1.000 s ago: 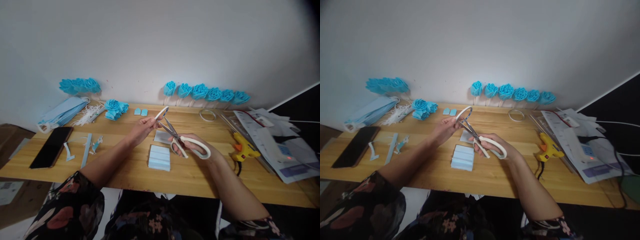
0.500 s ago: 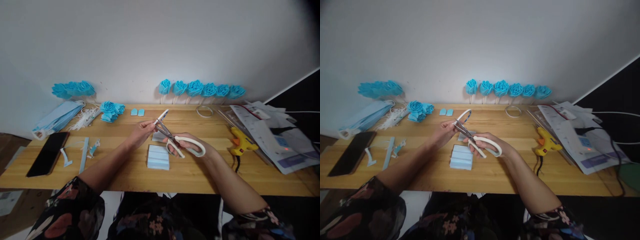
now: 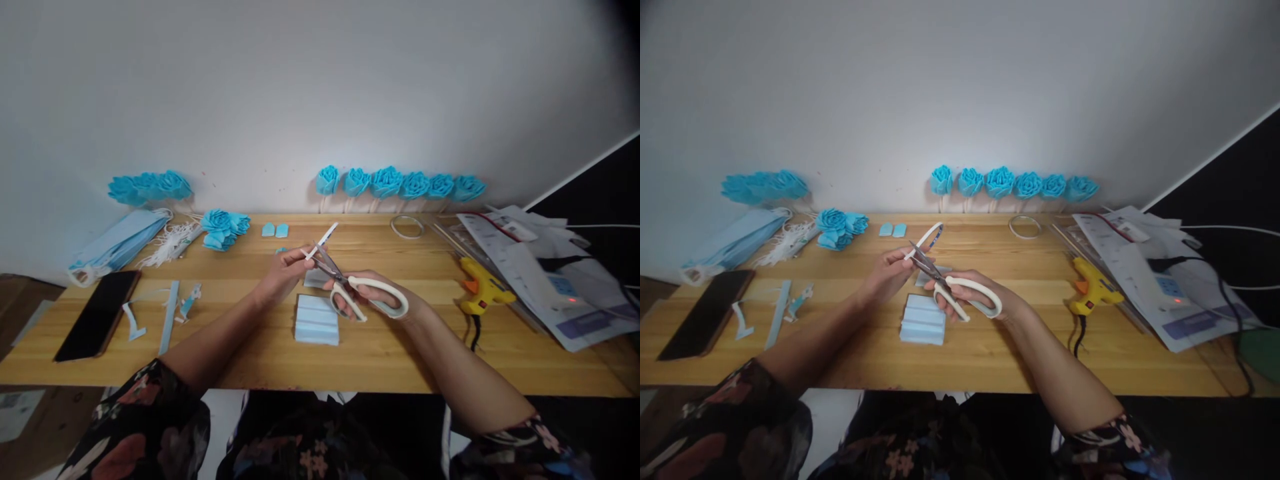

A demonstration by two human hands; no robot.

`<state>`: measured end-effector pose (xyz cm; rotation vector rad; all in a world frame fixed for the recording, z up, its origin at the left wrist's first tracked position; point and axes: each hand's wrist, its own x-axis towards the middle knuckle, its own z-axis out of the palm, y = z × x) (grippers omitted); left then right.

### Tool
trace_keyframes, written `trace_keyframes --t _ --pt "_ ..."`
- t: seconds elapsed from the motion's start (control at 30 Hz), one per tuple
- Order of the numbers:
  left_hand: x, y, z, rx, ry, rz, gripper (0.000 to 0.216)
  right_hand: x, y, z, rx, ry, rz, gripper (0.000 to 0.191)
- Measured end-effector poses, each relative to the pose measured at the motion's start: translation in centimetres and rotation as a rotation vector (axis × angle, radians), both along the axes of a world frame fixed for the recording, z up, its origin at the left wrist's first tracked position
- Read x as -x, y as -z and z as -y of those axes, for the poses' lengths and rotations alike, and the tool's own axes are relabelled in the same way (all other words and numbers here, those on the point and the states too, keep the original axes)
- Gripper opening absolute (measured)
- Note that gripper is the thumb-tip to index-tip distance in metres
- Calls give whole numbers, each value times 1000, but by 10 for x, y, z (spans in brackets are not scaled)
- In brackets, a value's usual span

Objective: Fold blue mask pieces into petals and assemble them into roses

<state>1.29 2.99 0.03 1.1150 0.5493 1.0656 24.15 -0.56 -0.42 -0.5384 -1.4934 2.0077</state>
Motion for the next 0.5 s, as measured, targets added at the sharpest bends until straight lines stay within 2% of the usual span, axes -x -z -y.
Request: trace_keyframes --t 0.17,0.27,0.37,0.5 --pt "1 -10 0 -9 30 57 29 -3 0 0 -28 21 -15 56" --pt "-1 -9 0 28 -38 20 27 -2 -5 2 -22 9 7 53" --pt "-2 -6 -3 116 -135 9 27 -2 -12 4 -22 -54 43 58" --pt "0 -2 -9 168 -198 74 27 -5 -17 4 -41 -55 99 60"
